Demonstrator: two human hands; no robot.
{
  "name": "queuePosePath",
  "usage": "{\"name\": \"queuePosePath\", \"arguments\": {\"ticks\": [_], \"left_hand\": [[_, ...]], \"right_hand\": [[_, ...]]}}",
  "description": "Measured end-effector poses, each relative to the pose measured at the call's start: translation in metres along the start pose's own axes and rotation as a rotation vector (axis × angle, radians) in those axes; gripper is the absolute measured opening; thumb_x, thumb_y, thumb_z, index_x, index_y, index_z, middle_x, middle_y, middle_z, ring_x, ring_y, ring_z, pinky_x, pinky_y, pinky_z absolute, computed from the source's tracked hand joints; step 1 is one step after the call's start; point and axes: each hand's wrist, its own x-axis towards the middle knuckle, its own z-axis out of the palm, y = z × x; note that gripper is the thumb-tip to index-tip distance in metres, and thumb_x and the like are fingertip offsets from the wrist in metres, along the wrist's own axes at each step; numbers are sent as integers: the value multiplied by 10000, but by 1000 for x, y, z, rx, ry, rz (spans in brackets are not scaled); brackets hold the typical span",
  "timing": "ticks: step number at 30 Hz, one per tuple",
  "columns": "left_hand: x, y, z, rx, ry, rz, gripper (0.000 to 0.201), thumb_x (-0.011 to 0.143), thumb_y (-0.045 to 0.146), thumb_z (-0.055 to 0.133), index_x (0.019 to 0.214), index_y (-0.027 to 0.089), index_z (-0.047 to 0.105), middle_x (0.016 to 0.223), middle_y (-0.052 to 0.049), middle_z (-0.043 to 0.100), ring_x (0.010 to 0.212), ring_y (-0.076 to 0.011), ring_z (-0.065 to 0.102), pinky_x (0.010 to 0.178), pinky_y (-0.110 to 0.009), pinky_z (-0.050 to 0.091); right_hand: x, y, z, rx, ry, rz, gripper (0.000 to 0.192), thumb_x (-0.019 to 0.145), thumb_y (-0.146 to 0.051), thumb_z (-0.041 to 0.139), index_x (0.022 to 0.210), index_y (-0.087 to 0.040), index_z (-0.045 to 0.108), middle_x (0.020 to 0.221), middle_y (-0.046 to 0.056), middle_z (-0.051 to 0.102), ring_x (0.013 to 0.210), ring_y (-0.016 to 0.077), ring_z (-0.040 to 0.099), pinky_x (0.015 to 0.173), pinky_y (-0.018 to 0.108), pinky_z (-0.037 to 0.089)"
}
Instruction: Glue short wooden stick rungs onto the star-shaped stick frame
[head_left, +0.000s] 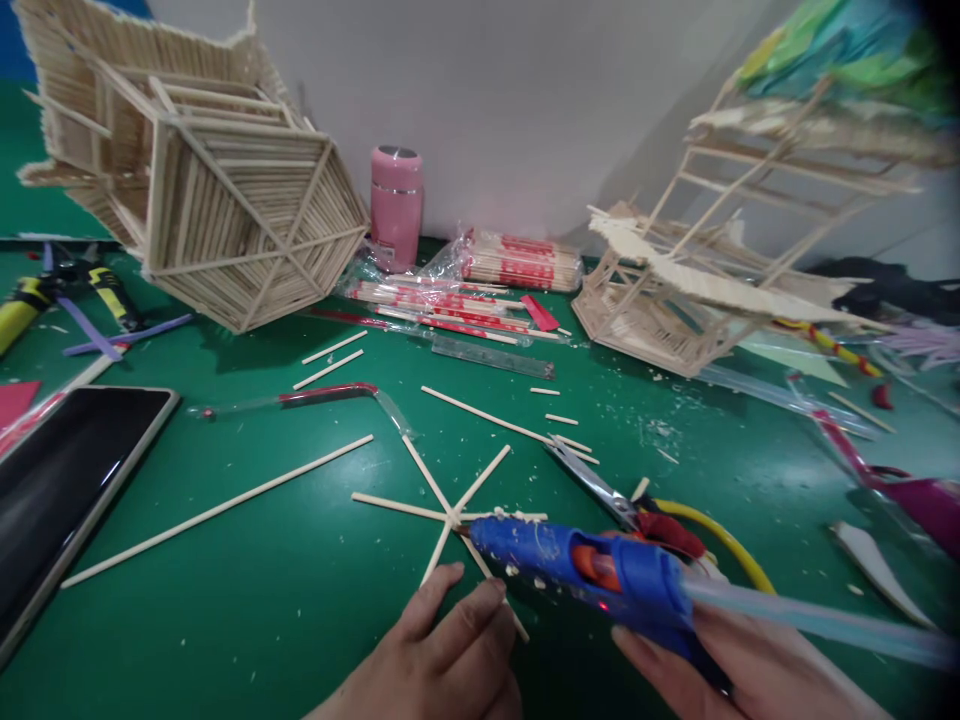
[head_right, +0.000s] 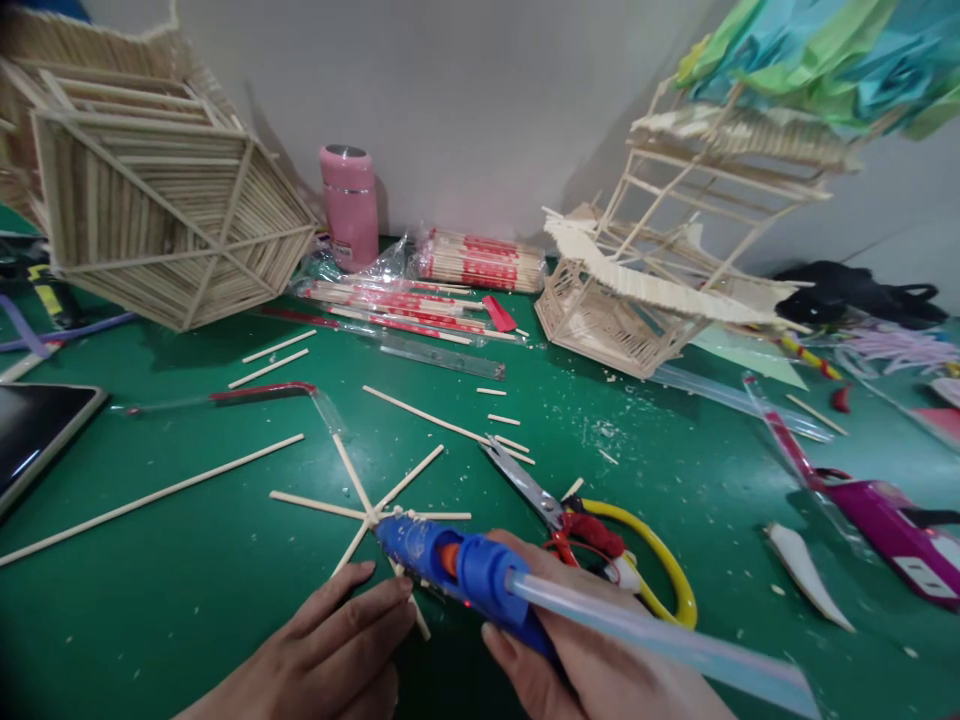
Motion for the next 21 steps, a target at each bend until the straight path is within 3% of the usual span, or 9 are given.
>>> {"name": "queuePosePath", "arguments": {"ticks": [7, 11, 21], "left_hand": [[-5, 2, 3, -23, -5, -41, 248, 917, 202, 390, 1042, 139, 595, 1017, 41, 683, 1084, -89, 545, 1077, -278, 212], [-5, 3, 3, -29, 8, -54, 263, 920, 205, 378, 1068, 129, 582, 1009, 22, 687, 1074, -88, 554, 1068, -274, 241], [-4, 2, 7, 26, 28, -8, 270, 925, 180, 352, 970, 148, 616, 948, 44, 698, 1030, -92, 580, 1069, -275, 252]], "right_hand": [[3, -2, -3, 53, -19, 19, 380, 846, -369, 431, 1198, -273, 538, 1026, 12, 689, 810, 234, 687, 678, 314, 596], [0, 0, -1, 20, -82, 33, 384, 856, -380, 423, 1217, -286, 514, 1057, 7, 680, 716, 221, 698, 530, 291, 603], [5, -1, -3, 32, -84, 13, 455, 870, -366, 412, 1317, -283, 395, 1070, 2, 676, 698, 196, 695, 522, 256, 592]]}}
